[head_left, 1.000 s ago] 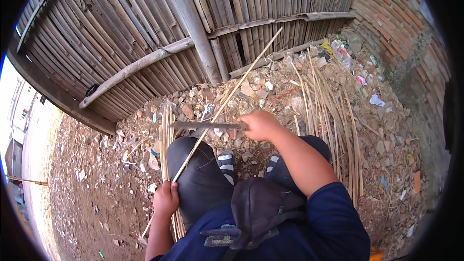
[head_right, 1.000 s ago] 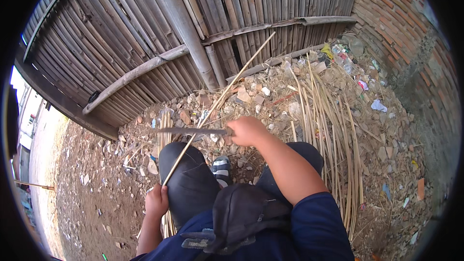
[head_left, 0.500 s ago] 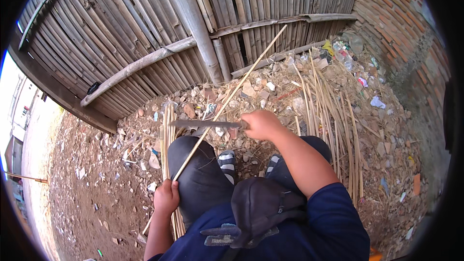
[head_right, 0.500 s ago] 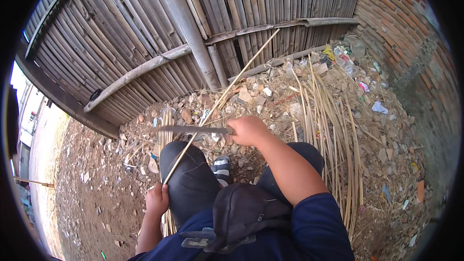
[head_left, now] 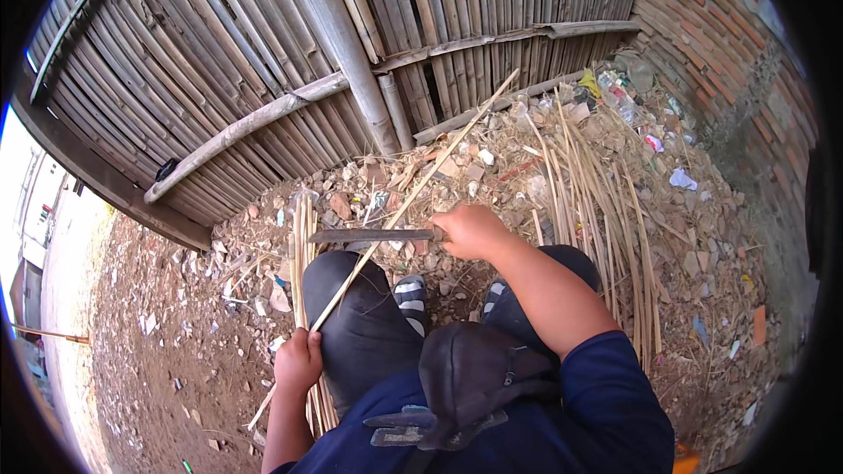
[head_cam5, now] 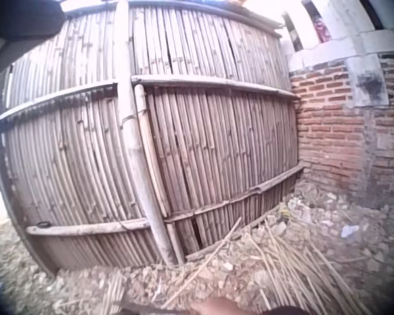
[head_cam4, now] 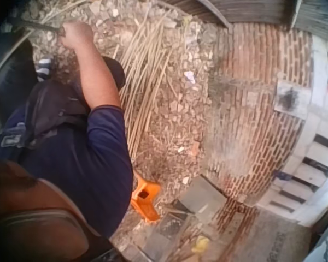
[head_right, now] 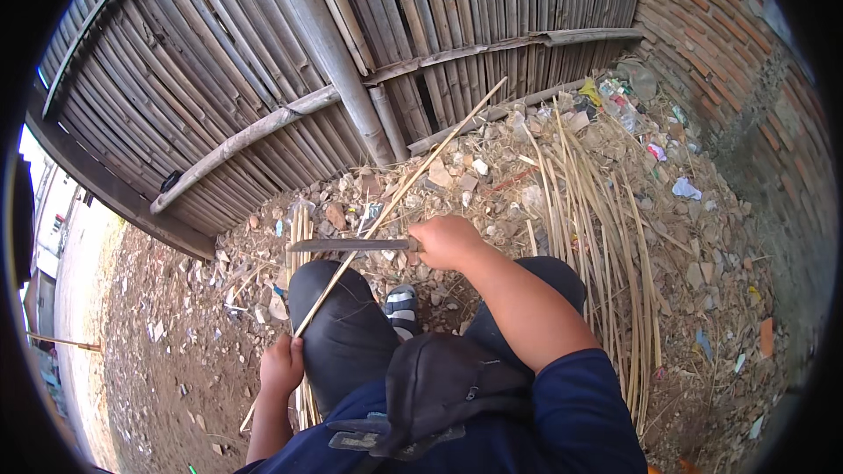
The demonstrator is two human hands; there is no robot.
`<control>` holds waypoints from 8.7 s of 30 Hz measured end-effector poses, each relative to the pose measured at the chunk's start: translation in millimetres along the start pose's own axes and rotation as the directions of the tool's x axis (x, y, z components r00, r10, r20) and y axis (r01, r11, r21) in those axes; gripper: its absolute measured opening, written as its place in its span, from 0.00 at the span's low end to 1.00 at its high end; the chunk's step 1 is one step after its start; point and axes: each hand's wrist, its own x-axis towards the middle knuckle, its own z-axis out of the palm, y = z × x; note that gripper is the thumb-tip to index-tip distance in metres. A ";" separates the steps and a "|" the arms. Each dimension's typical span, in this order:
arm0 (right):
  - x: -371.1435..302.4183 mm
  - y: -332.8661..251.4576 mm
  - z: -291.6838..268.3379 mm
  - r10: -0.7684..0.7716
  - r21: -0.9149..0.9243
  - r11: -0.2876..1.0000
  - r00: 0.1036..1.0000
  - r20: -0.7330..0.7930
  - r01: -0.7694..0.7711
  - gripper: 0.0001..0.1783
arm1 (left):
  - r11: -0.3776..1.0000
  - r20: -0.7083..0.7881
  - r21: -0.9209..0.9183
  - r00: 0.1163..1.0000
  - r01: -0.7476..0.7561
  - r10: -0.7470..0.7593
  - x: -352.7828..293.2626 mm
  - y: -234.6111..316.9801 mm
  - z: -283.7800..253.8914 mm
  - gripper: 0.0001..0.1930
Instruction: The person uses a machete to shave thin layers off bamboo sticks while sitting on the ground near a bamboo wall. They hold a stick in one hand and run the blade along it with the other to smooth the surface, processing the sticks one by one.
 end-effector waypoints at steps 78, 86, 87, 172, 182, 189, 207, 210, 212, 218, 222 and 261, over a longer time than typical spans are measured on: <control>9.2 35.1 10.0 0.175 0.271 0.951 0.981 -0.086 -0.146 0.27 | 0.999 -0.041 -0.041 0.999 -0.035 0.034 1.8 -7.5 11.6 0.17; 9.8 32.5 8.5 0.198 0.297 0.939 0.978 -0.058 -0.172 0.28 | 0.999 -0.025 -0.050 1.000 -0.018 0.017 2.2 -8.3 11.4 0.17; 10.0 33.1 9.7 0.206 0.302 0.937 0.977 -0.064 -0.177 0.28 | 0.999 -0.023 -0.045 1.000 -0.015 0.014 2.3 -7.1 10.9 0.18; 19.2 33.5 -1.1 0.264 0.342 0.895 0.958 0.113 -0.287 0.18 | 1.000 -0.077 0.021 0.997 0.000 0.001 7.2 -8.7 7.4 0.17; 1.7 10.3 -1.0 0.215 0.156 0.961 0.972 0.092 -0.228 0.16 | 0.988 -0.091 0.152 0.996 0.002 0.012 10.2 -3.2 -2.2 0.19; 13.3 17.2 -8.0 0.165 0.302 0.935 0.981 0.101 -0.189 0.18 | 0.999 -0.104 -0.012 0.994 -0.047 0.046 8.6 -11.5 10.0 0.18; 8.6 1.3 1.3 0.034 0.153 0.987 0.997 0.076 -0.045 0.19 | 0.998 -0.117 0.063 0.993 -0.021 0.028 8.9 -11.5 10.6 0.18; 11.0 18.6 -7.4 0.154 0.231 0.959 0.987 0.053 -0.162 0.18 | 1.000 -0.121 0.020 0.993 -0.005 0.008 8.7 -11.1 14.8 0.18; 11.1 38.6 -3.3 0.265 0.285 0.928 0.963 -0.051 -0.240 0.18 | 1.000 -0.131 0.019 0.991 -0.010 0.013 8.8 -9.5 15.5 0.18; 6.8 46.8 -1.8 0.311 0.282 0.915 0.950 -0.034 -0.290 0.24 | 0.998 -0.145 0.058 0.989 -0.026 0.034 10.1 -6.7 12.8 0.19; 6.1 18.7 -7.4 0.207 0.227 0.949 0.975 0.081 -0.221 0.27 | 0.997 -0.148 0.071 0.989 -0.015 0.025 8.5 -6.7 9.6 0.19; 9.8 61.3 4.0 0.352 0.274 0.903 0.935 -0.031 -0.331 0.23 | 0.996 -0.164 0.084 0.985 -0.035 0.048 11.1 -6.7 12.6 0.19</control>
